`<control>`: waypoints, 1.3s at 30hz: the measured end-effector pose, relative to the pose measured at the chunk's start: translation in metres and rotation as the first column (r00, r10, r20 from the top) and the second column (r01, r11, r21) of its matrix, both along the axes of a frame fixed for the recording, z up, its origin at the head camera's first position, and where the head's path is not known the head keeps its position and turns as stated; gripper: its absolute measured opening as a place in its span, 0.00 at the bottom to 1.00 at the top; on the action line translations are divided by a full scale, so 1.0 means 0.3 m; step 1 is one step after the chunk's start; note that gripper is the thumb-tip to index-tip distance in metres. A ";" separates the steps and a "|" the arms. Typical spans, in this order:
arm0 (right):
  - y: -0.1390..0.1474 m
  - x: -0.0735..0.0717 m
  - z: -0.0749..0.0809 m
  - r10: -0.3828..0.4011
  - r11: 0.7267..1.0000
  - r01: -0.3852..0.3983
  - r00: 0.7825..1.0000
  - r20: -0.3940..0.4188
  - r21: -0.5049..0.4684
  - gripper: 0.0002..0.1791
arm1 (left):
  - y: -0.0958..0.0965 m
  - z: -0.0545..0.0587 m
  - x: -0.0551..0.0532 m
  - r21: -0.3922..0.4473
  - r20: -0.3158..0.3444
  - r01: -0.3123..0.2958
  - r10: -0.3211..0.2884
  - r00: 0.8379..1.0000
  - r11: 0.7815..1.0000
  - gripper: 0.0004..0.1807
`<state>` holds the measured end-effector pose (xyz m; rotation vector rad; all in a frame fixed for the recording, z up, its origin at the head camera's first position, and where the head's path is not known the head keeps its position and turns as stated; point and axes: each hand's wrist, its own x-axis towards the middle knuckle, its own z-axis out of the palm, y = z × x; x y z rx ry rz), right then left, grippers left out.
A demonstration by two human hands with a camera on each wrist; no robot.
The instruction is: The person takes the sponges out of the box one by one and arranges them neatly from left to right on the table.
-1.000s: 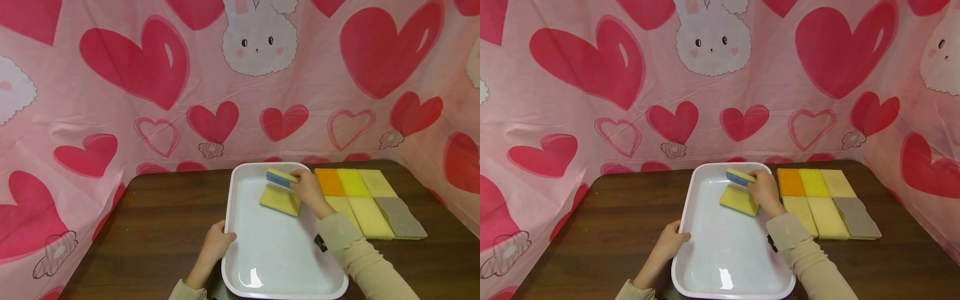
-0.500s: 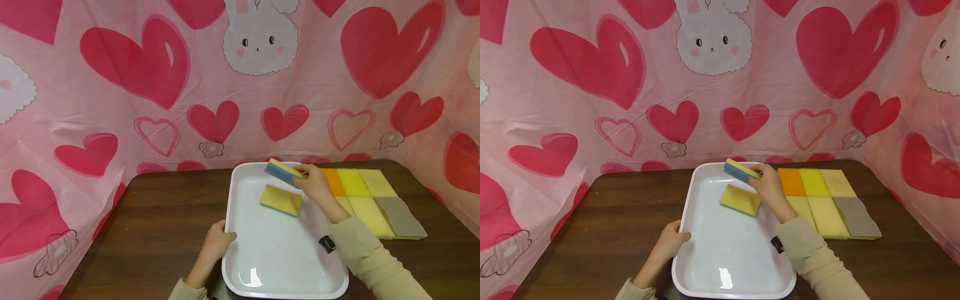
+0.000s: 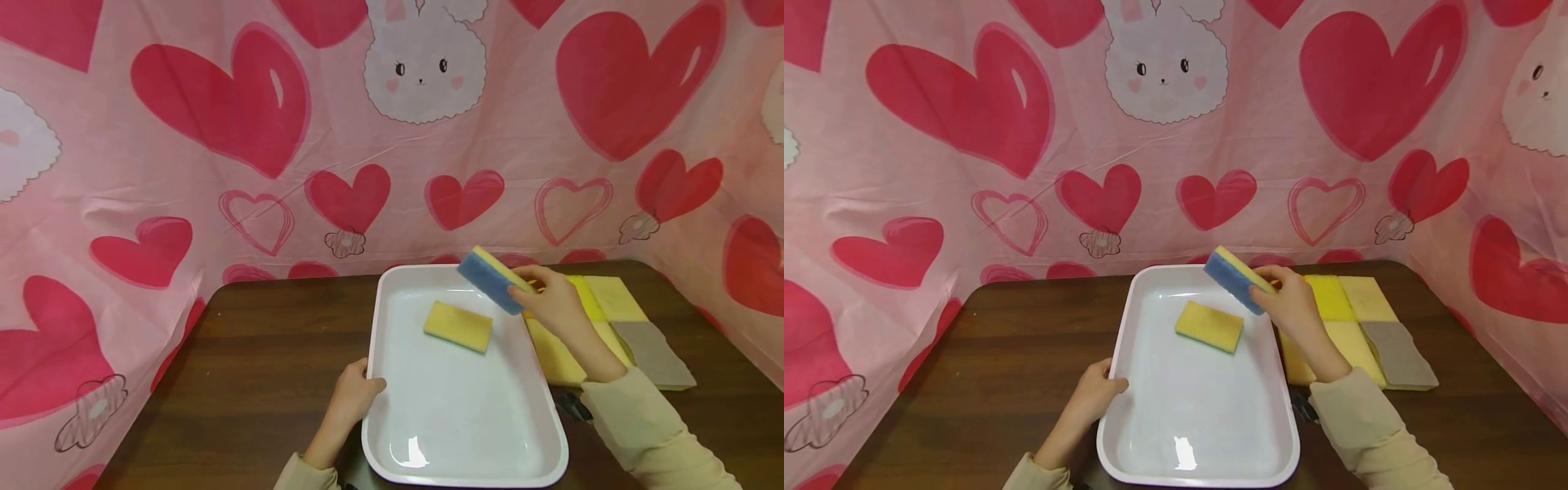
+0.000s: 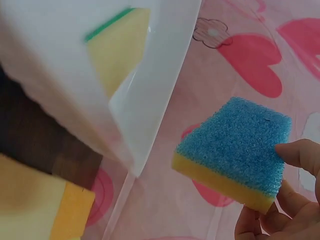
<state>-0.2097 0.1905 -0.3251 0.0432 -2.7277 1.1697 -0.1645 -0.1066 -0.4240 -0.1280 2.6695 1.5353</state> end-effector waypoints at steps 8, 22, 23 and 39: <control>0.101 0.040 -0.016 -0.021 0.999 0.023 0.998 -0.060 0.041 0.25 | -0.001 -0.002 0.000 -0.003 -0.002 0.003 -0.003 1.000 1.000 0.21; 0.230 0.106 -0.057 -0.075 0.988 0.075 0.997 -0.004 0.133 0.27 | 0.002 0.000 -0.004 -0.004 0.004 0.003 -0.003 1.000 1.000 0.23; 0.238 0.111 -0.058 -0.078 0.987 0.076 0.997 0.003 0.144 0.27 | 0.002 0.000 -0.005 -0.003 0.004 0.002 -0.002 1.000 1.000 0.23; 0.352 0.179 -0.106 -0.096 0.980 0.086 0.994 0.050 0.180 0.28 | 0.004 -0.004 -0.012 -0.010 0.009 -0.004 0.004 1.000 1.000 0.22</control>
